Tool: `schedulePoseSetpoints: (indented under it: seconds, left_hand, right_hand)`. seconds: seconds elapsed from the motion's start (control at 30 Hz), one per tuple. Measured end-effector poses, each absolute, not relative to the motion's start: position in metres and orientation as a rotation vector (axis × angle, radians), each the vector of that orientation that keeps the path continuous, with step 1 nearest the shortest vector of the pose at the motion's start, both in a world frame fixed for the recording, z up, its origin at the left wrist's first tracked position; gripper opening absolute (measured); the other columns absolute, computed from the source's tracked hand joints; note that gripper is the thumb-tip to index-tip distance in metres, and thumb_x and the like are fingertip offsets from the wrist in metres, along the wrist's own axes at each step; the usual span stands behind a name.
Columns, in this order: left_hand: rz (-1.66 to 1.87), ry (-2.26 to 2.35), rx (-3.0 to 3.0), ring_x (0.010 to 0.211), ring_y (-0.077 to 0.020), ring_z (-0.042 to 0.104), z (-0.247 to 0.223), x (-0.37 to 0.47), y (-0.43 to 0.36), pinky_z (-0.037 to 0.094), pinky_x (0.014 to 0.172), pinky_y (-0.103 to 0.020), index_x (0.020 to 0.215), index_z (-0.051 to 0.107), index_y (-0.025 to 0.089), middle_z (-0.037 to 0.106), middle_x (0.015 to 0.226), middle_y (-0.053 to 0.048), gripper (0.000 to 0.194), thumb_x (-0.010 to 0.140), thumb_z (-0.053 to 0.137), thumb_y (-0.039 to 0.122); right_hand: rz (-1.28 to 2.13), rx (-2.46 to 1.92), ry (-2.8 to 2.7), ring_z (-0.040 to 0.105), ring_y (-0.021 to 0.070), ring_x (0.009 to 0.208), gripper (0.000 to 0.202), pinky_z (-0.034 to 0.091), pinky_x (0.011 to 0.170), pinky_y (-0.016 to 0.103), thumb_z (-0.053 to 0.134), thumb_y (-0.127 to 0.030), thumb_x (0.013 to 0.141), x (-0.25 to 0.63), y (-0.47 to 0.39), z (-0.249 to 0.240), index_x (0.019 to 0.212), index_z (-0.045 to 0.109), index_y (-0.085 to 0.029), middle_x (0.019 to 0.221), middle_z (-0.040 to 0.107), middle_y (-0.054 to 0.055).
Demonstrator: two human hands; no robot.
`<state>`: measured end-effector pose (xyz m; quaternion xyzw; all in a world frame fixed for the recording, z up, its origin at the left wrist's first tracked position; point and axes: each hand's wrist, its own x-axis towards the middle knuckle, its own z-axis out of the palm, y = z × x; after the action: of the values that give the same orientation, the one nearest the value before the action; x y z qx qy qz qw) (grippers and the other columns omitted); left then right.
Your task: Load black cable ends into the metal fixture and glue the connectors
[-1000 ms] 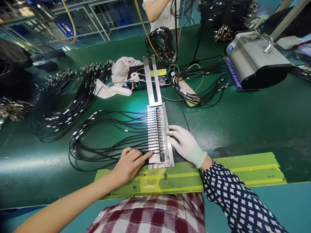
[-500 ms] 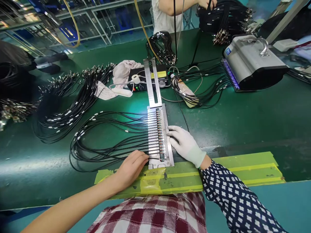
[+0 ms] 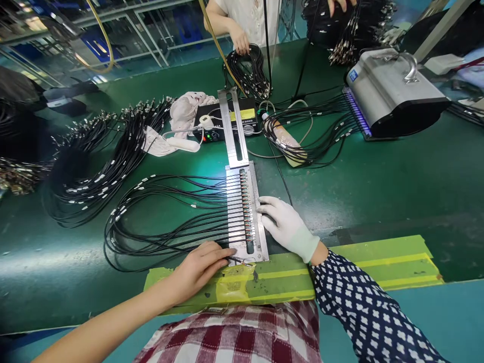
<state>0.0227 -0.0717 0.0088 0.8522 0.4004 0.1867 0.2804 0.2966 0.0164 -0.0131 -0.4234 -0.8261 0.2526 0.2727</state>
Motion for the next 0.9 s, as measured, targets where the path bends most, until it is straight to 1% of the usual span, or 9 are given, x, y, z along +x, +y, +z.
schedulePoseSetpoints:
  seconds: [0.1, 0.27, 0.43, 0.53, 0.63, 0.77, 0.9]
  left_hand:
    - [0.557, 1.043, 2.192, 0.085, -0.0157, 0.061, 0.011, 0.022, -0.072, 0.052, 0.075, -0.026, 0.118, 0.062, 0.018, 0.066, 0.094, -0.007, 0.025, 0.100, 0.045, 0.015]
    - [0.717, 1.166, 2.269, 0.089, -0.0163, 0.058, -0.001, 0.026, -0.070, 0.052, 0.078, -0.028, 0.113, 0.063, 0.018, 0.062, 0.097, -0.008, 0.022, 0.096, 0.051, 0.009]
    - [0.711, 1.185, 2.404, 0.084, -0.0173, 0.053, -0.016, 0.029, -0.067, 0.050, 0.074, -0.030, 0.118, 0.059, 0.017, 0.059, 0.092, -0.007, 0.027, 0.096, 0.049, 0.006]
    - [0.726, 1.159, 2.447, 0.082, -0.0170, 0.052, -0.018, 0.030, -0.066, 0.048, 0.073, -0.029, 0.121, 0.057, 0.017, 0.060, 0.091, -0.007, 0.031, 0.095, 0.046, 0.003]
    - [0.733, 1.150, 2.507, 0.080, -0.0168, 0.051, -0.016, 0.032, -0.065, 0.046, 0.071, -0.029, 0.120, 0.056, 0.017, 0.060, 0.089, -0.006, 0.030, 0.095, 0.045, 0.004]
    - [0.722, 1.131, 2.608, 0.077, -0.0177, 0.050, -0.016, 0.036, -0.065, 0.043, 0.068, -0.030, 0.118, 0.056, 0.013, 0.060, 0.086, -0.006, 0.027, 0.096, 0.045, 0.005]
    - [0.689, 1.091, 2.703, 0.079, -0.0188, 0.050, -0.020, 0.037, -0.065, 0.042, 0.070, -0.032, 0.122, 0.056, 0.013, 0.061, 0.086, -0.007, 0.028, 0.098, 0.042, 0.008]
  right_hand:
    - [0.681, -1.135, -2.224, 0.057, 0.0274, 0.124, 0.024, 0.051, 0.105, 0.049, 0.047, -0.028, 0.099, 0.297, 0.017, -0.014, 0.114, 0.066, -0.025, 0.135, 0.059, 0.008]
    - [0.686, -1.123, -2.223, 0.057, 0.0275, 0.124, 0.024, 0.050, 0.105, 0.049, 0.046, -0.027, 0.099, 0.297, 0.017, -0.015, 0.113, 0.065, -0.025, 0.134, 0.059, 0.009]
    - [0.711, -1.128, -2.227, 0.055, 0.0271, 0.125, 0.023, 0.048, 0.107, 0.049, 0.046, -0.026, 0.099, 0.298, 0.017, -0.016, 0.113, 0.064, -0.024, 0.135, 0.058, 0.009]
    - [0.702, -1.117, -2.226, 0.055, 0.0267, 0.125, 0.023, 0.048, 0.107, 0.048, 0.046, -0.026, 0.099, 0.298, 0.018, -0.016, 0.113, 0.064, -0.023, 0.134, 0.058, 0.009]
    - [0.703, -1.117, -2.221, 0.055, 0.0265, 0.125, 0.023, 0.049, 0.107, 0.048, 0.047, -0.026, 0.099, 0.298, 0.018, -0.016, 0.114, 0.064, -0.024, 0.134, 0.058, 0.009]
    - [0.711, -1.123, -2.218, 0.055, 0.0264, 0.125, 0.022, 0.048, 0.107, 0.047, 0.047, -0.027, 0.099, 0.297, 0.017, -0.016, 0.113, 0.064, -0.024, 0.134, 0.058, 0.009]
    - [0.707, -1.119, -2.215, 0.055, 0.0263, 0.125, 0.023, 0.048, 0.107, 0.047, 0.047, -0.026, 0.099, 0.297, 0.017, -0.015, 0.114, 0.064, -0.024, 0.133, 0.059, 0.009]
